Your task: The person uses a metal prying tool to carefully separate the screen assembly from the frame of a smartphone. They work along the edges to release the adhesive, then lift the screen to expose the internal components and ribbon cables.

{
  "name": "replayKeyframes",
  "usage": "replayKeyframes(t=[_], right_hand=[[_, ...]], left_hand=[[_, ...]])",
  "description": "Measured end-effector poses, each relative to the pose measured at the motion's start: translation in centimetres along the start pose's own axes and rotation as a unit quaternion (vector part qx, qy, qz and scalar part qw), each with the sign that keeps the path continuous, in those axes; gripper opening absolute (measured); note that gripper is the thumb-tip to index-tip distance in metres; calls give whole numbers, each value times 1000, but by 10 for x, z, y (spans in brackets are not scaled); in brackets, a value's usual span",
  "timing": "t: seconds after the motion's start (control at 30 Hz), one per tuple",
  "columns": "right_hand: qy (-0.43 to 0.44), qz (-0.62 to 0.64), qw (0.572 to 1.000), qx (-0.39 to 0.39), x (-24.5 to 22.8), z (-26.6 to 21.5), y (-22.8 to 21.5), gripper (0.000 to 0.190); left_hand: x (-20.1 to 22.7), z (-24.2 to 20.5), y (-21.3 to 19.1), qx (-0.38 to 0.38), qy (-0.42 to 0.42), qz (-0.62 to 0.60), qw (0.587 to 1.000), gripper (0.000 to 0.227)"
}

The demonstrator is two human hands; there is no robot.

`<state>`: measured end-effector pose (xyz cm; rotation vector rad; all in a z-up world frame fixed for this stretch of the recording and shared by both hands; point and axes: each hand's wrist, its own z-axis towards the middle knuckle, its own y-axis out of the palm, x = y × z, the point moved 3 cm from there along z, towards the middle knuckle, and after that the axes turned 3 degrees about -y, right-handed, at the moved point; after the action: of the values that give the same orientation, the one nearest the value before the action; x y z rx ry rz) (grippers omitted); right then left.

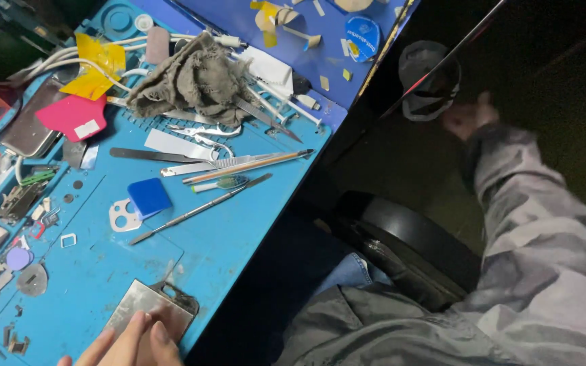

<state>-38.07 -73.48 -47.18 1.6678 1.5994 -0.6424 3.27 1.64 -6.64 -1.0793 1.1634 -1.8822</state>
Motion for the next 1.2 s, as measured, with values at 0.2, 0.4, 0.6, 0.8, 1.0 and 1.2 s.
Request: replayKeyframes(t=[0.2, 0.4, 0.6, 0.8, 1.0, 1.2], right_hand=[[-218, -207, 901, 314, -121, 81, -41, 107], [-199, -441, 875, -28, -4, -143, 93, 29], [-342, -594, 702, -191, -28, -429, 256, 17], [-518, -492, 536, -449, -54, -624, 389, 5], [-640, -442, 362, -514, -20, -681, 454, 15], [-676, -495, 307, -451, -12, -693, 455, 9]], left_hand=[[32, 5, -27, 24, -8, -21, 999, 21], [61, 21, -53, 147, 149, -18, 978, 9], [61, 23, -63, 135, 105, -16, 985, 26], [58, 21, -64, 133, 109, -46, 984, 34], [53, 20, -66, 134, 104, -79, 982, 24], [51, 20, -66, 127, 108, -86, 982, 22]])
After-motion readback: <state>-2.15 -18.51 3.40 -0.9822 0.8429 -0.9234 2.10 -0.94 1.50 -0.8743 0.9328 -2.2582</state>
